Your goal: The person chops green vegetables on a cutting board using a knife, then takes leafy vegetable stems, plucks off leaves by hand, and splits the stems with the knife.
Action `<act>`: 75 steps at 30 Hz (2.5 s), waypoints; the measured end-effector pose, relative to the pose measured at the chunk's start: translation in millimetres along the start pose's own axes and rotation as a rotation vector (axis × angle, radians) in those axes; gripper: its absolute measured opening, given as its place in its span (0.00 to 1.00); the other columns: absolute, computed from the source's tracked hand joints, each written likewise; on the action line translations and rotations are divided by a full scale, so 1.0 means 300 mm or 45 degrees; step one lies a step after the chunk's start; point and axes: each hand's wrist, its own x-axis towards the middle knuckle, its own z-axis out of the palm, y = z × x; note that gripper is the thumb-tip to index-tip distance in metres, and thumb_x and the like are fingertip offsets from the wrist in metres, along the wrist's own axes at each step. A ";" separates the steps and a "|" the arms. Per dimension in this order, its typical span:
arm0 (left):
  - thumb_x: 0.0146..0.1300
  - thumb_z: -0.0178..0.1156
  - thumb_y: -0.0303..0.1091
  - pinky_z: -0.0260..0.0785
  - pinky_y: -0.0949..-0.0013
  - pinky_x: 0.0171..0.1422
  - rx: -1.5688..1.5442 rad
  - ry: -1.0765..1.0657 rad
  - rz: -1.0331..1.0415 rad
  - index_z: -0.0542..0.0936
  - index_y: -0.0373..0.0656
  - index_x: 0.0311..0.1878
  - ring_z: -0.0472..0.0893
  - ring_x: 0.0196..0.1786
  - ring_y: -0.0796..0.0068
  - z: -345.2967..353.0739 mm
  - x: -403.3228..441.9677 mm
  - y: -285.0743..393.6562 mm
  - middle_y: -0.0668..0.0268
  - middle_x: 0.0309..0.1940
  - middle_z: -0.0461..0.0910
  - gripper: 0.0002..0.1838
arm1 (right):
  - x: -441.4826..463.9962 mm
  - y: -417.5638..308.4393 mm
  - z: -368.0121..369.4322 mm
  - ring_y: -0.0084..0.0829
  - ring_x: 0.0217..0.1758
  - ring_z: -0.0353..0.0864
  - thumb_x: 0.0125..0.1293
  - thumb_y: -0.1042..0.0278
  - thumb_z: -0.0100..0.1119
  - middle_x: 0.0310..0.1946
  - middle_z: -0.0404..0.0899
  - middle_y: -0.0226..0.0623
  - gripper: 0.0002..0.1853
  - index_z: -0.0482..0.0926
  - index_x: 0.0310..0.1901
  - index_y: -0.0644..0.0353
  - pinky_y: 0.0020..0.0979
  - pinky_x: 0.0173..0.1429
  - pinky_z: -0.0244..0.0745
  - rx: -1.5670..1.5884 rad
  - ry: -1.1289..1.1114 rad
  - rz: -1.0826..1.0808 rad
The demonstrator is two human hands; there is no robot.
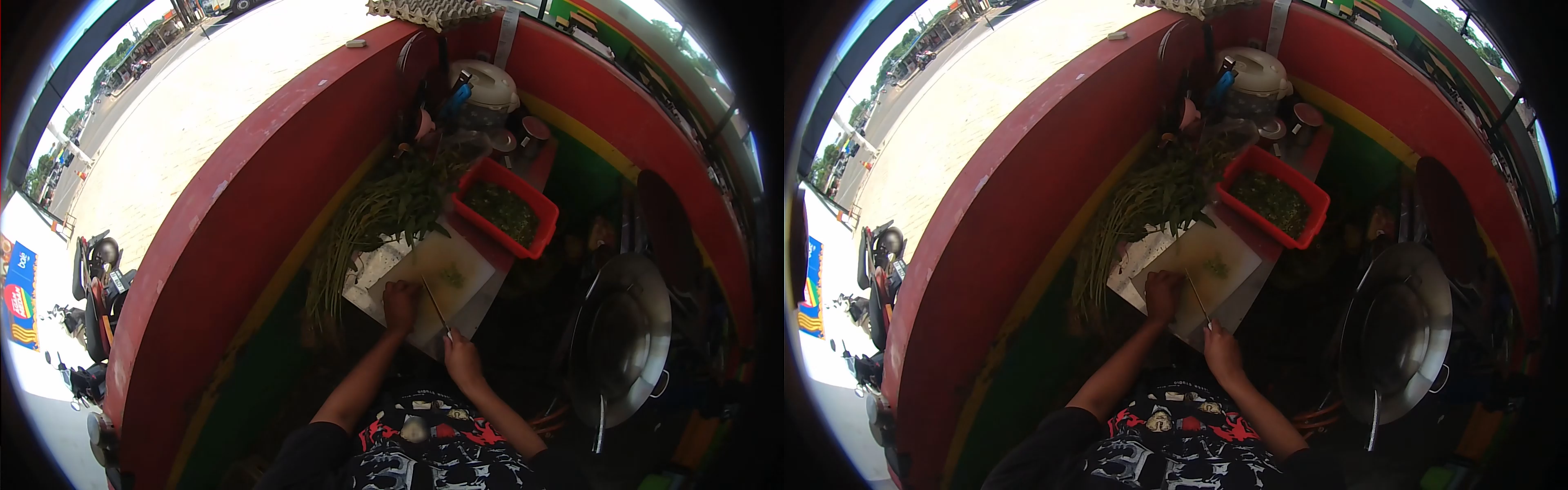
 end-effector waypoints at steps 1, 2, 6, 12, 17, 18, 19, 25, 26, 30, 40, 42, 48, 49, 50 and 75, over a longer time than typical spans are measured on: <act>0.57 0.63 0.31 0.70 0.56 0.58 0.012 -0.028 -0.011 0.90 0.53 0.46 0.78 0.51 0.59 0.001 0.004 0.000 0.66 0.43 0.84 0.14 | -0.002 0.000 0.005 0.59 0.40 0.86 0.77 0.63 0.55 0.37 0.84 0.57 0.17 0.77 0.57 0.68 0.54 0.43 0.82 0.002 -0.008 0.000; 0.57 0.63 0.31 0.70 0.56 0.58 0.024 -0.054 -0.023 0.90 0.53 0.47 0.78 0.51 0.58 0.000 0.008 -0.001 0.66 0.43 0.84 0.15 | -0.001 0.000 0.008 0.59 0.40 0.86 0.77 0.63 0.54 0.37 0.84 0.58 0.17 0.76 0.57 0.68 0.54 0.43 0.82 0.005 -0.016 -0.003; 0.57 0.63 0.30 0.70 0.56 0.58 0.020 -0.045 -0.013 0.90 0.53 0.47 0.78 0.52 0.58 -0.021 0.016 0.026 0.66 0.43 0.84 0.15 | 0.007 -0.008 -0.002 0.60 0.39 0.86 0.75 0.65 0.56 0.34 0.84 0.59 0.15 0.78 0.55 0.67 0.54 0.42 0.81 -0.029 -0.003 0.016; 0.56 0.62 0.30 0.70 0.56 0.57 0.081 -0.057 0.031 0.90 0.55 0.47 0.78 0.51 0.59 -0.031 0.019 0.020 0.67 0.42 0.84 0.16 | 0.012 -0.011 0.002 0.59 0.38 0.86 0.76 0.65 0.55 0.34 0.84 0.58 0.15 0.77 0.56 0.67 0.54 0.41 0.81 -0.079 -0.016 0.019; 0.56 0.62 0.30 0.70 0.57 0.56 0.109 -0.038 0.055 0.90 0.54 0.47 0.78 0.50 0.60 -0.018 0.016 0.011 0.68 0.42 0.84 0.16 | 0.005 -0.010 0.019 0.58 0.38 0.86 0.77 0.61 0.53 0.37 0.84 0.55 0.16 0.75 0.57 0.64 0.53 0.41 0.83 -0.134 -0.091 0.049; 0.56 0.62 0.30 0.70 0.57 0.56 0.109 -0.039 0.054 0.90 0.54 0.47 0.78 0.50 0.60 -0.019 0.019 0.010 0.68 0.42 0.84 0.16 | 0.018 -0.003 0.034 0.58 0.38 0.86 0.77 0.61 0.53 0.37 0.84 0.55 0.16 0.75 0.57 0.64 0.53 0.41 0.83 -0.134 -0.092 0.050; 0.55 0.63 0.30 0.69 0.57 0.56 0.106 -0.048 0.041 0.90 0.54 0.47 0.78 0.50 0.60 -0.019 0.019 0.011 0.69 0.42 0.84 0.16 | 0.031 0.004 0.051 0.57 0.39 0.87 0.77 0.61 0.53 0.37 0.84 0.55 0.17 0.75 0.58 0.64 0.53 0.41 0.83 -0.145 -0.076 0.043; 0.57 0.65 0.32 0.69 0.58 0.55 0.111 -0.076 0.007 0.90 0.54 0.45 0.78 0.49 0.61 -0.032 0.021 0.011 0.69 0.41 0.86 0.13 | 0.053 -0.008 0.046 0.57 0.39 0.86 0.76 0.63 0.55 0.36 0.84 0.56 0.17 0.75 0.59 0.65 0.53 0.41 0.83 -0.114 -0.009 0.020; 0.58 0.65 0.34 0.69 0.58 0.55 0.097 -0.085 -0.016 0.90 0.54 0.45 0.78 0.49 0.61 -0.033 0.022 0.008 0.69 0.41 0.86 0.12 | 0.046 -0.008 0.037 0.58 0.38 0.86 0.75 0.64 0.56 0.34 0.84 0.57 0.17 0.76 0.58 0.66 0.53 0.41 0.82 -0.089 0.033 0.026; 0.60 0.66 0.36 0.68 0.57 0.54 0.052 -0.068 -0.022 0.91 0.54 0.43 0.78 0.48 0.60 -0.040 0.022 0.011 0.69 0.40 0.86 0.10 | 0.012 0.009 0.022 0.58 0.38 0.86 0.75 0.64 0.57 0.34 0.84 0.57 0.18 0.77 0.58 0.68 0.53 0.42 0.82 -0.089 0.038 0.009; 0.60 0.67 0.38 0.69 0.56 0.53 0.104 -0.030 0.020 0.90 0.54 0.43 0.78 0.48 0.61 -0.044 0.031 0.024 0.69 0.38 0.85 0.09 | 0.067 0.005 0.067 0.58 0.39 0.86 0.78 0.60 0.52 0.35 0.84 0.54 0.20 0.72 0.63 0.64 0.54 0.40 0.83 -0.170 -0.060 0.003; 0.60 0.68 0.39 0.69 0.56 0.53 0.105 -0.038 -0.012 0.90 0.53 0.43 0.78 0.49 0.60 -0.049 0.033 0.022 0.69 0.38 0.86 0.09 | 0.081 -0.006 0.056 0.58 0.39 0.86 0.78 0.60 0.53 0.35 0.84 0.54 0.20 0.72 0.63 0.64 0.54 0.40 0.83 -0.155 -0.065 -0.008; 0.61 0.68 0.41 0.68 0.55 0.55 0.031 -0.086 -0.079 0.90 0.53 0.43 0.78 0.50 0.60 -0.049 0.025 0.006 0.69 0.41 0.87 0.09 | 0.025 0.001 0.017 0.58 0.38 0.86 0.75 0.65 0.57 0.34 0.84 0.57 0.16 0.77 0.56 0.69 0.53 0.42 0.81 -0.064 0.041 -0.003; 0.61 0.68 0.41 0.68 0.55 0.55 0.037 -0.082 -0.072 0.90 0.53 0.43 0.78 0.49 0.59 -0.048 0.028 0.007 0.69 0.40 0.86 0.09 | 0.017 0.003 0.029 0.58 0.38 0.86 0.76 0.63 0.55 0.35 0.84 0.56 0.17 0.76 0.58 0.66 0.54 0.41 0.82 -0.054 0.019 -0.025; 0.61 0.68 0.41 0.68 0.55 0.55 0.044 -0.074 -0.062 0.90 0.53 0.43 0.78 0.49 0.59 -0.048 0.033 0.008 0.68 0.40 0.86 0.09 | 0.017 0.005 0.038 0.57 0.38 0.86 0.77 0.62 0.54 0.35 0.84 0.55 0.17 0.74 0.59 0.63 0.54 0.40 0.82 -0.043 0.000 -0.050; 0.57 0.65 0.33 0.71 0.56 0.52 -0.067 -0.047 0.172 0.88 0.48 0.43 0.79 0.47 0.57 -0.047 0.014 -0.035 0.65 0.38 0.82 0.11 | 0.114 -0.044 0.055 0.61 0.38 0.85 0.76 0.63 0.54 0.33 0.84 0.58 0.16 0.78 0.55 0.66 0.56 0.42 0.80 -0.056 -0.022 -0.007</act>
